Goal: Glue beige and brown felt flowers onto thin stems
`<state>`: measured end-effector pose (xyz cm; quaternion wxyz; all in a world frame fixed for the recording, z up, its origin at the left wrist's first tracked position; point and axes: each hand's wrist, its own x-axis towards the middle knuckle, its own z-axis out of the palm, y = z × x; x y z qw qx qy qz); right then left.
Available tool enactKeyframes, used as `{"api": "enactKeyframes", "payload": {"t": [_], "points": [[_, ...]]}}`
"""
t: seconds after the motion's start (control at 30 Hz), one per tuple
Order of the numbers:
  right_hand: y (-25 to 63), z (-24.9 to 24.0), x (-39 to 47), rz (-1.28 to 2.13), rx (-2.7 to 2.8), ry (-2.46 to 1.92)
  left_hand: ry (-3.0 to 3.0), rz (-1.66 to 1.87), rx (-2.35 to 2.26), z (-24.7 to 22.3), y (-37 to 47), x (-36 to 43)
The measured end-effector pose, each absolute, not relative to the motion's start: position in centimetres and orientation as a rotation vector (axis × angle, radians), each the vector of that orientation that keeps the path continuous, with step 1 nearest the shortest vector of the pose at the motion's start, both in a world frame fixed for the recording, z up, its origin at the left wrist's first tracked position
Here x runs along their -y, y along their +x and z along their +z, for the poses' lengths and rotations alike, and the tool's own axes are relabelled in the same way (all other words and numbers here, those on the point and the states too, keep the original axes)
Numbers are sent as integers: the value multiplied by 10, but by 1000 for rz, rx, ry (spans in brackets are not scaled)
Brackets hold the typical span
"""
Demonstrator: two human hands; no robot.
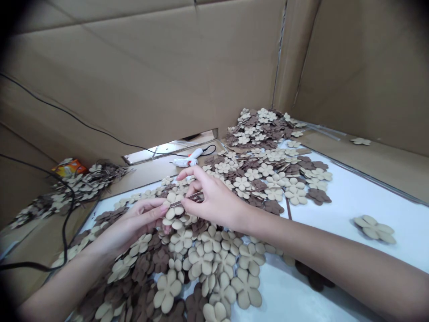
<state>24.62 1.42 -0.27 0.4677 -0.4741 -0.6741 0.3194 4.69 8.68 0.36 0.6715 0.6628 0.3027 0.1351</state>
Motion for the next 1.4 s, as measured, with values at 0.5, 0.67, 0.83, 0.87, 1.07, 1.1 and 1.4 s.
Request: {"api": "enactKeyframes", "payload": {"t": [0.5, 0.67, 0.83, 0.87, 1.07, 1.1, 1.4], "points": [[246, -4, -15, 750, 1676, -1169, 1527, 318, -725, 3, 46, -87], [247, -3, -15, 755, 1673, -1171, 1522, 311, -728, 3, 45, -86], [247, -3, -15, 744, 1675, -1177, 1529, 313, -743, 5, 46, -85], [247, -3, -15, 743, 1676, -1178, 1527, 314, -747, 5, 46, -85], [247, -3, -15, 746, 1672, -1176, 1512, 308, -731, 5, 47, -85], [246, -3, -14, 739, 1672, -1174, 1501, 311, -723, 5, 46, -85], [243, -2, -14, 720, 1680, -1143, 1450, 354, -760, 2, 49, -84]]}}
